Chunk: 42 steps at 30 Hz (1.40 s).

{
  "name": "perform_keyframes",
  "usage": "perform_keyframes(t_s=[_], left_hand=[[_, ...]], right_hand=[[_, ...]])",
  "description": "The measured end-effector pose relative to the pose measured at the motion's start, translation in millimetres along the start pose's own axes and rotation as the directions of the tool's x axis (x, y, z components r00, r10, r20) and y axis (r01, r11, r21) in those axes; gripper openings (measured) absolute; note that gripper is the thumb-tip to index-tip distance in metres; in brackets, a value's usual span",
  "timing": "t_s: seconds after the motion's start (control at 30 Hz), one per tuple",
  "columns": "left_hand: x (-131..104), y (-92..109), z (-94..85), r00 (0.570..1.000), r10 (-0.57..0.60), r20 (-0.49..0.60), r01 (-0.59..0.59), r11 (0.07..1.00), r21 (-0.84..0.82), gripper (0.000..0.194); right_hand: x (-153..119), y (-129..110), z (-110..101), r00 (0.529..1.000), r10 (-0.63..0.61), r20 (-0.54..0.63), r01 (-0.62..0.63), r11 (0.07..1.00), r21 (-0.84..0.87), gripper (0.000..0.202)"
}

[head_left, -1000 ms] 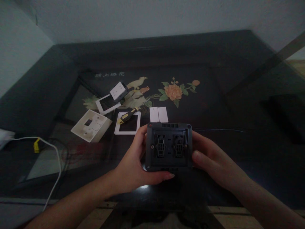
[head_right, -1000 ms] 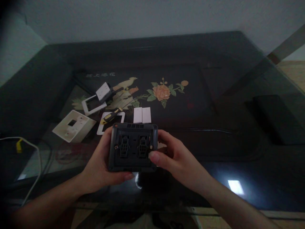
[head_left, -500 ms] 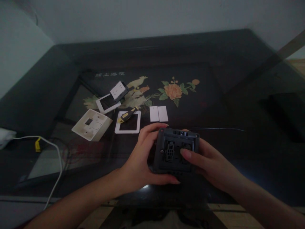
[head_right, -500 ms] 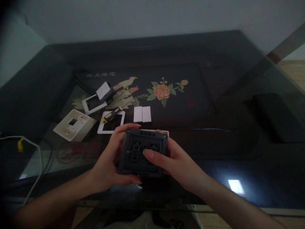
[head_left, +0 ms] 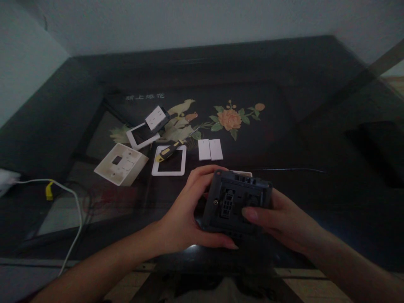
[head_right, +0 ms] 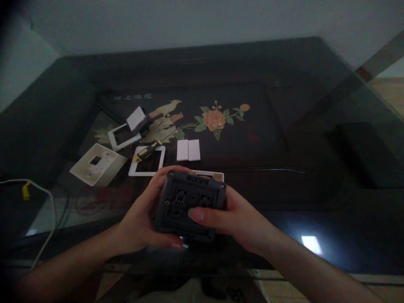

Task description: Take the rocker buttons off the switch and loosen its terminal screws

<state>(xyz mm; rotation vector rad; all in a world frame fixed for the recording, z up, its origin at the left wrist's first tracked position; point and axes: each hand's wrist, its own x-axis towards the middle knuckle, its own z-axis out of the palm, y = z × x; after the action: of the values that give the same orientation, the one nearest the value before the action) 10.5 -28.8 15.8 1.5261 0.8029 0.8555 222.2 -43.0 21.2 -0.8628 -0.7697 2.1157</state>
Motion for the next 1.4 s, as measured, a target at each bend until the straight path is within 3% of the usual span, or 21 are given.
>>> perform_keyframes(t_s=[0.17, 0.3, 0.43, 0.53, 0.83, 1.1, 1.4], left_hand=[[-1.0, -2.6, -0.6, 1.000, -0.001, 0.025, 0.001, 1.000, 0.017, 0.080], [-2.3, -1.8, -5.3, 0.993, 0.116, 0.014, -0.117, 0.988, 0.104, 0.092], [-1.0, 7.2, -11.9, 0.955, 0.296, -0.009, -0.277, 0.902, 0.331, 0.058], [1.8, 13.8, -13.4, 0.936, 0.347, 0.050, -0.328, 0.817, 0.474, 0.049], [3.7, 18.1, -11.8, 0.940, 0.337, 0.050, -0.318, 0.816, 0.483, 0.039], [7.6, 14.3, -12.6, 0.906, 0.408, 0.110, -0.406, 0.771, 0.491, 0.031], [6.7, 17.2, -14.5, 0.882, 0.461, 0.101, -0.435, 0.710, 0.554, 0.019]], right_hand=[[0.5, 1.7, 2.0, 0.997, -0.077, -0.008, 0.076, 0.991, -0.113, 0.030], [-0.6, 1.0, 4.8, 0.991, -0.093, -0.099, 0.080, 0.988, -0.130, 0.034], [-0.3, -0.6, 5.7, 0.989, -0.135, -0.061, 0.125, 0.981, -0.146, 0.031], [1.0, 0.1, 4.6, 0.986, -0.156, -0.060, 0.145, 0.977, -0.156, 0.030], [3.3, -2.7, 1.5, 0.984, -0.177, -0.006, 0.173, 0.967, -0.189, 0.036], [3.7, -6.5, -2.3, 0.998, -0.030, 0.047, 0.035, 0.994, -0.106, 0.049], [3.0, -6.2, 0.4, 0.996, -0.088, 0.001, 0.087, 0.983, -0.164, 0.059]])
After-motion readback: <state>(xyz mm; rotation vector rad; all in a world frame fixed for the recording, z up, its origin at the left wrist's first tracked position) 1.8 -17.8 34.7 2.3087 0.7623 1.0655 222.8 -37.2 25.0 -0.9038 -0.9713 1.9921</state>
